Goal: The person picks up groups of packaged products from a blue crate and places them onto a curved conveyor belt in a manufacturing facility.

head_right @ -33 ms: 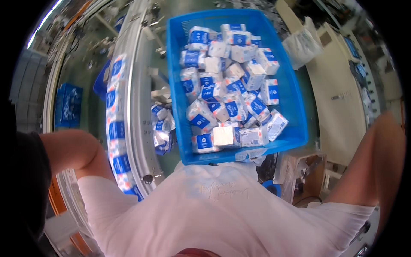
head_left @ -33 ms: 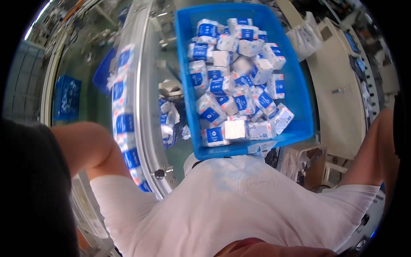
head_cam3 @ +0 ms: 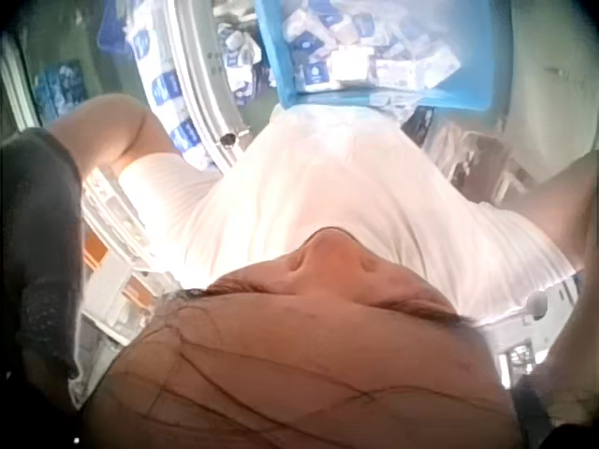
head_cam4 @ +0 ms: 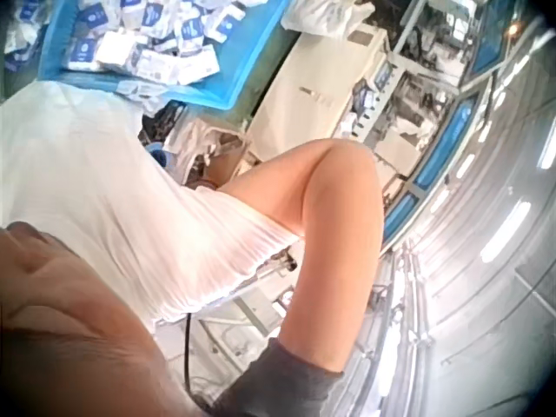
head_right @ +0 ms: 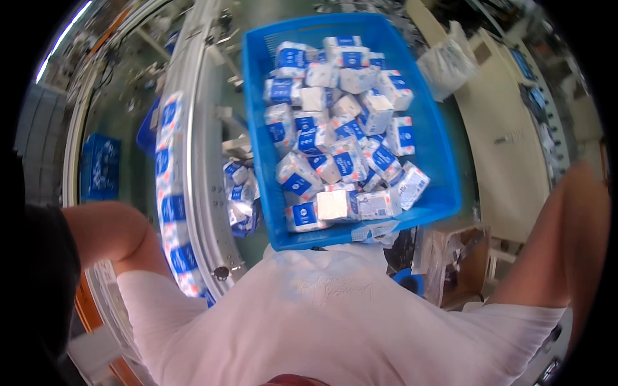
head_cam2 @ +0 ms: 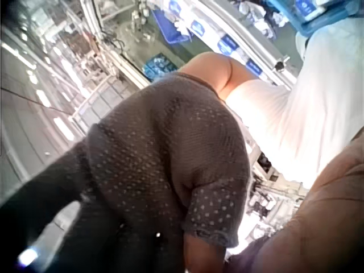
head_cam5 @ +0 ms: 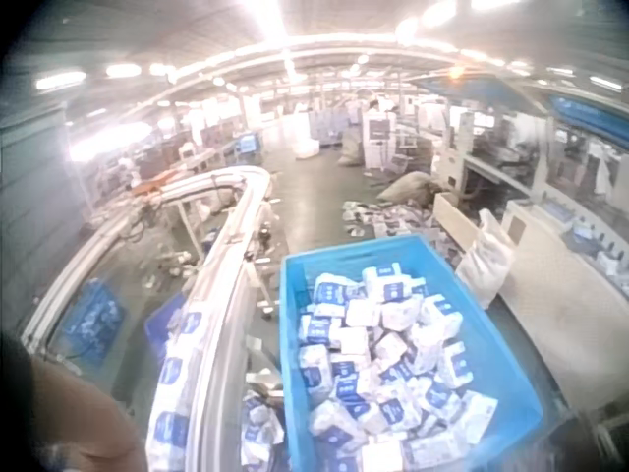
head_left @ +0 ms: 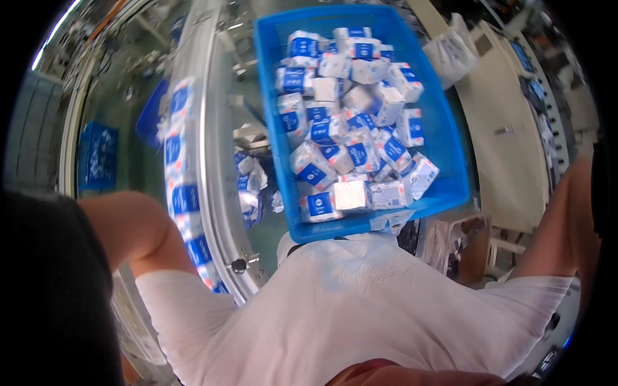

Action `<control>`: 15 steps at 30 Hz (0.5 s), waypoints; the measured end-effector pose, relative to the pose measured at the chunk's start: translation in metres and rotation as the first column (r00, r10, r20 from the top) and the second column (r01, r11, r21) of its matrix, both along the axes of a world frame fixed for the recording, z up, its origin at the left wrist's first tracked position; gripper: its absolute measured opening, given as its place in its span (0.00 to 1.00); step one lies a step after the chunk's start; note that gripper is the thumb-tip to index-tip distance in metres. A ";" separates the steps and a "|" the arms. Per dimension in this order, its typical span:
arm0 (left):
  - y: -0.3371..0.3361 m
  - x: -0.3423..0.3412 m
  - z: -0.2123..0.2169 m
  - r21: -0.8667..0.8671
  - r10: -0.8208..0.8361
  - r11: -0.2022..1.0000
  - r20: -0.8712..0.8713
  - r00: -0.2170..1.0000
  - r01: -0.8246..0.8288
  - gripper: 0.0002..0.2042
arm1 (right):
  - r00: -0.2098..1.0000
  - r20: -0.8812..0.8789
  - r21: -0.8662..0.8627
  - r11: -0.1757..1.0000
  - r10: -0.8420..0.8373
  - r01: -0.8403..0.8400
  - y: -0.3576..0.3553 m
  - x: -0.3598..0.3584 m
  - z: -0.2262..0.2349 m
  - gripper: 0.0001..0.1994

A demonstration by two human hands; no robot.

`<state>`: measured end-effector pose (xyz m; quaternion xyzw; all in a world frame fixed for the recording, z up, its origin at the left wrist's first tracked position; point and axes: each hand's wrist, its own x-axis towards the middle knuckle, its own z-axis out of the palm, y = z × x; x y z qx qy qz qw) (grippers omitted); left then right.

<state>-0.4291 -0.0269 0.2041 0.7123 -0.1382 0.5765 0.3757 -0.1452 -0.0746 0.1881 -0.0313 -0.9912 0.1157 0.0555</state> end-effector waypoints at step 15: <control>0.023 0.036 -0.054 -0.142 -0.074 0.985 0.145 0.987 0.095 0.15 | 0.808 0.053 -0.265 0.772 -0.586 0.577 -0.071 0.077 -0.025 0.08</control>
